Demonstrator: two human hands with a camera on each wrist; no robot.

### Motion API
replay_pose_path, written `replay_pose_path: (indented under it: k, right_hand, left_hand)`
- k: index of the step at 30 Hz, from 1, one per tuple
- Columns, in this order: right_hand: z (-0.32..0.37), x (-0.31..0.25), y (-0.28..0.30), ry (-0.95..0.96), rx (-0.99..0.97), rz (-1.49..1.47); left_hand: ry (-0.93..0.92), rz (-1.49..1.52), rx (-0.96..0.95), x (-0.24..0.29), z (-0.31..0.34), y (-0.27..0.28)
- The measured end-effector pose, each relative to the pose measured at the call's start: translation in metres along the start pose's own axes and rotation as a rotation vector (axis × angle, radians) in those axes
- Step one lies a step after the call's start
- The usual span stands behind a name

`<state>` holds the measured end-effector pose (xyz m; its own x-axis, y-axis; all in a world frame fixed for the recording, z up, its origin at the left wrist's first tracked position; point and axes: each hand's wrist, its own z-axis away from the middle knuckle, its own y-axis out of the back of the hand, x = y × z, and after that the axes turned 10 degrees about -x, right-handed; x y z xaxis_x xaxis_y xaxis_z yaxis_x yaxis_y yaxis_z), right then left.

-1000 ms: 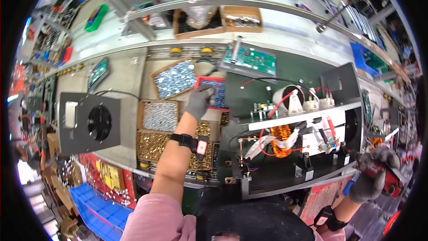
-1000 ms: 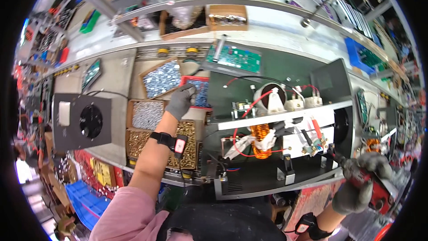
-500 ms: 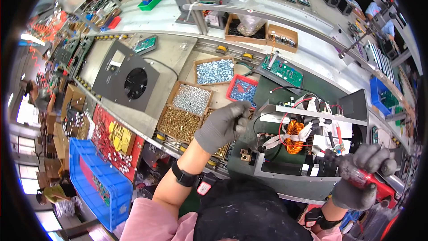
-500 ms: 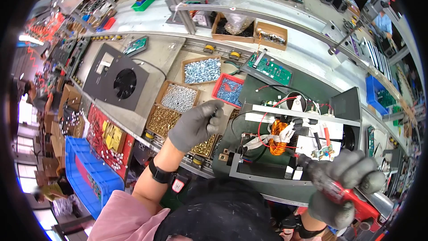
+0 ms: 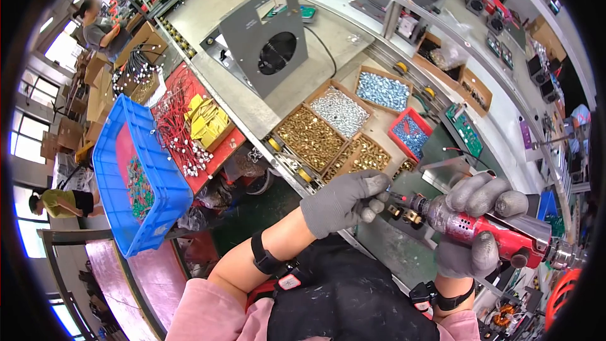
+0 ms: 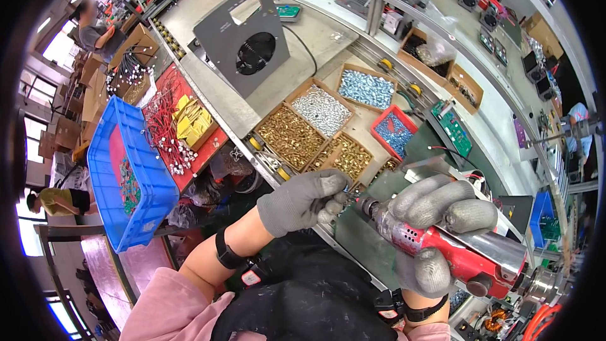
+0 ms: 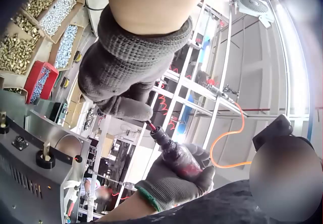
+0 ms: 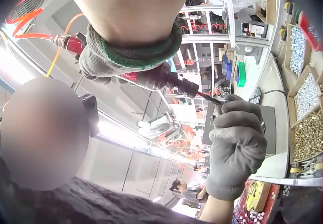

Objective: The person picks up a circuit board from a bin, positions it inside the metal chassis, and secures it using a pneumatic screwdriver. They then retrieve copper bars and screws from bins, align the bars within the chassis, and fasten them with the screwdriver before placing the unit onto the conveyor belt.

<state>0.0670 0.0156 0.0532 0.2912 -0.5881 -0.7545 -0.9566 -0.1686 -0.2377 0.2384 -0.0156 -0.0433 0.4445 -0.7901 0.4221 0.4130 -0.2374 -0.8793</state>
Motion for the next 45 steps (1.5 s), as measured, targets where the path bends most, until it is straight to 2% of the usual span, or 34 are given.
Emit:
replay_pose_path:
  k: [5,7,9,11,13,14,15,18,20,23,31,36,38,43,45]
  right_hand:
    - [-0.02,0.03,-0.06,-0.005,0.043,0.119]
    - [-0.028,0.042,-0.085,-0.01,0.046,0.1]
    - [-0.034,0.054,-0.098,0.002,0.029,0.156]
    - [-0.037,0.061,-0.11,-0.064,-0.051,0.1]
    - [-0.041,0.068,-0.117,-0.083,-0.067,0.115]
    - [-0.044,0.071,-0.121,-0.081,-0.068,0.119]
    - [-0.046,0.074,-0.124,-0.081,-0.068,0.123]
    - [-0.05,0.082,-0.127,-0.068,-0.067,0.105]
    - [-0.052,0.085,-0.129,-0.079,-0.054,0.112]
    - [-0.054,0.091,-0.13,-0.062,-0.031,0.126]
    - [-0.057,0.086,-0.124,-0.038,-0.091,0.161]
    - [-0.056,0.083,-0.124,-0.019,-0.047,0.175]
    - [-0.055,0.083,-0.125,-0.014,-0.024,0.177]
    - [-0.051,0.085,-0.126,-0.052,-0.101,0.28]
    - [-0.051,0.089,-0.128,-0.037,-0.131,0.234]
  left_hand:
    - [0.011,0.166,-0.083,0.041,0.026,0.039]
    - [0.037,0.233,-0.051,0.06,0.037,0.049]
    - [0.037,0.239,-0.064,0.075,0.045,0.059]
    - [0.04,0.24,-0.078,0.086,0.05,0.068]
    - [0.053,0.141,-0.127,0.094,0.051,0.074]
    - [0.075,0.164,-0.038,0.098,0.051,0.073]
    - [0.079,0.169,-0.038,0.1,0.051,0.075]
    - [0.072,0.214,0.003,0.106,0.052,0.084]
    - [0.061,0.297,-0.111,0.108,0.054,0.091]
    - [0.031,0.286,-0.054,0.113,0.058,0.086]
    - [0.066,0.236,-0.093,0.11,0.05,0.087]
    - [0.049,0.185,-0.111,0.103,0.042,0.087]
    - [0.068,0.263,-0.107,0.102,0.042,0.086]
    - [0.096,0.329,-0.104,0.1,0.044,0.083]
    - [0.079,0.329,-0.099,0.101,0.048,0.085]
